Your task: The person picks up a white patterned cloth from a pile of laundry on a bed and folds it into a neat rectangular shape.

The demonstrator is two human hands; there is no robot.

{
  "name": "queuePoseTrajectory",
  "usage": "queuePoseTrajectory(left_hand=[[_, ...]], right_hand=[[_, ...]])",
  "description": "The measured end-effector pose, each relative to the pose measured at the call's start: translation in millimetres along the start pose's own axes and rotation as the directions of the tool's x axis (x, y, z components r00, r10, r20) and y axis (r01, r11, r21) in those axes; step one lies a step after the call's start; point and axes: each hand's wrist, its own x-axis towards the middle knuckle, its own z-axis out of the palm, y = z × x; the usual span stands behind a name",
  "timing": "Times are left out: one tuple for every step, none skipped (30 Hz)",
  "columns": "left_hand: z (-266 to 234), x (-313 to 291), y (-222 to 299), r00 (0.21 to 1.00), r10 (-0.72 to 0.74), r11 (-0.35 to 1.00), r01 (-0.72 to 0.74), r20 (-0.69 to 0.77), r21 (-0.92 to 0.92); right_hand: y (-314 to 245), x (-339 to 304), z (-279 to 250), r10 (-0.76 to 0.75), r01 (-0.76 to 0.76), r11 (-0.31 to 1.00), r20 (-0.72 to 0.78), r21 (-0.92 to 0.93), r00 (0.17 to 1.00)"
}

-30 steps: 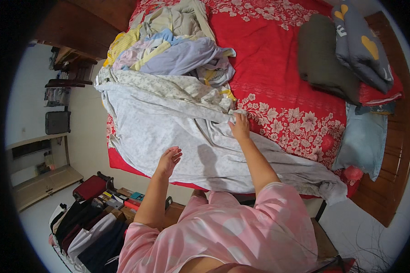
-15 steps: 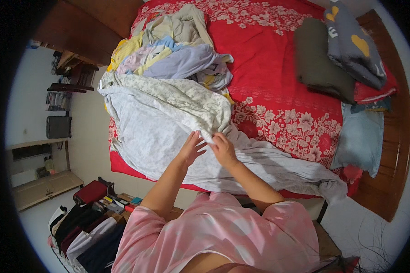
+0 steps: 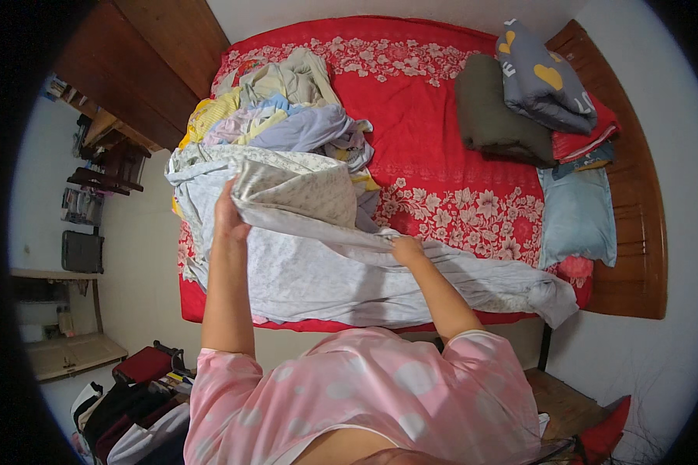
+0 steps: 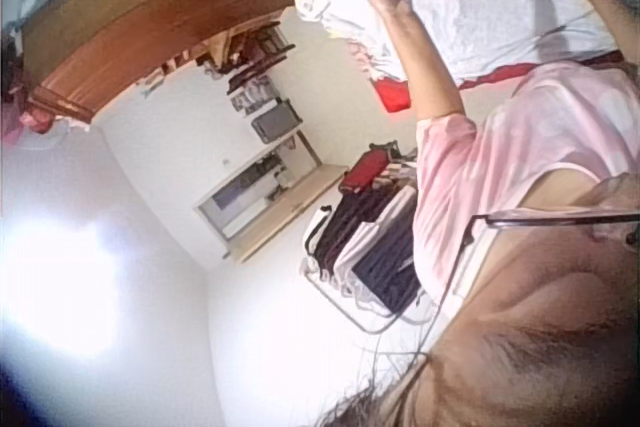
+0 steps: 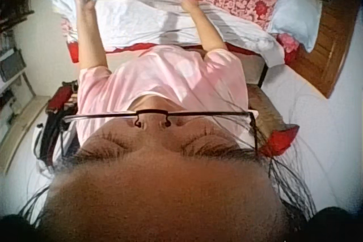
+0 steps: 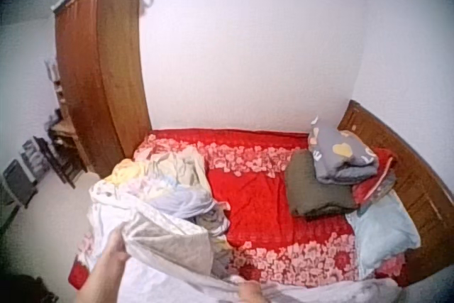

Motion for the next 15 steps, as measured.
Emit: queuePoseTrajectory(left_hand=[[-4, -1, 8, 0.999, 0.036, 0.999, -0.036, -0.017, -0.001], [-18, -2, 15, 0.999, 0.034, 0.999, -0.034, 0.013, 0.002], [-33, -5, 21, 0.997, 0.070, 0.998, -0.070, -0.027, 0.004], [-47, -5, 22, 0.993, 0.102, 0.995, -0.102, -0.062, 0.008], [-66, -4, 20, 0.990, 0.124, 0.992, -0.123, -0.068, 0.025], [-89, -1, 18, 0.990, 0.120, 0.993, -0.118, -0.070, 0.028], [-111, 2, 16, 0.984, 0.128, 0.992, -0.128, -0.123, 0.007], [-119, 7, 10, 0.980, 0.120, 0.992, -0.126, -0.160, -0.024], [-109, 9, -1, 0.988, 0.064, 0.996, -0.072, -0.139, -0.049], [-100, 14, -18, 0.993, 0.044, 0.997, -0.050, -0.107, -0.060], [-98, 17, -34, 1.000, 0.021, 1.000, -0.021, 0.021, -0.015], [-88, 14, -47, 0.989, -0.007, 0.999, 0.001, 0.146, 0.036], [-75, 9, -66, 0.983, -0.083, 0.988, 0.061, 0.164, 0.139], [-53, -5, -88, 0.972, -0.161, 0.963, 0.117, 0.169, 0.244], [-28, -23, -104, 0.953, -0.303, 0.910, 0.279, 0.031, 0.307]], right_hand=[[20, 3, 14, 0.070, -0.068, 0.997, -0.093, 0.023, 0.993], [32, 0, 23, 0.134, -0.127, 0.991, -0.178, 0.052, 0.975], [35, -5, 18, 0.209, -0.153, 0.967, -0.288, 0.205, 0.935], [40, -6, 10, 0.301, -0.162, 0.921, -0.381, 0.355, 0.874], [37, -10, -6, 0.345, -0.173, 0.912, -0.471, 0.371, 0.812], [28, -14, -32, 0.381, -0.174, 0.905, -0.555, 0.389, 0.739], [17, -22, -65, 0.383, -0.060, 0.865, -0.580, 0.497, 0.719], [18, -31, -93, 0.402, 0.045, 0.810, -0.609, 0.585, 0.684], [35, -29, -106, 0.430, 0.081, 0.806, -0.674, 0.586, 0.600], [51, -32, -116, 0.453, 0.117, 0.806, -0.731, 0.581, 0.509], [49, -33, -130, 0.545, 0.235, 0.643, -0.652, 0.728, 0.528], [40, -36, -141, 0.613, 0.342, 0.440, -0.556, 0.830, 0.561], [30, -42, -146, 0.550, 0.348, 0.510, -0.610, 0.786, 0.571], [7, -47, -149, 0.468, 0.458, 0.510, -0.681, 0.729, 0.563], [-31, -58, -150, 0.448, 0.528, 0.389, -0.656, 0.755, 0.608]])
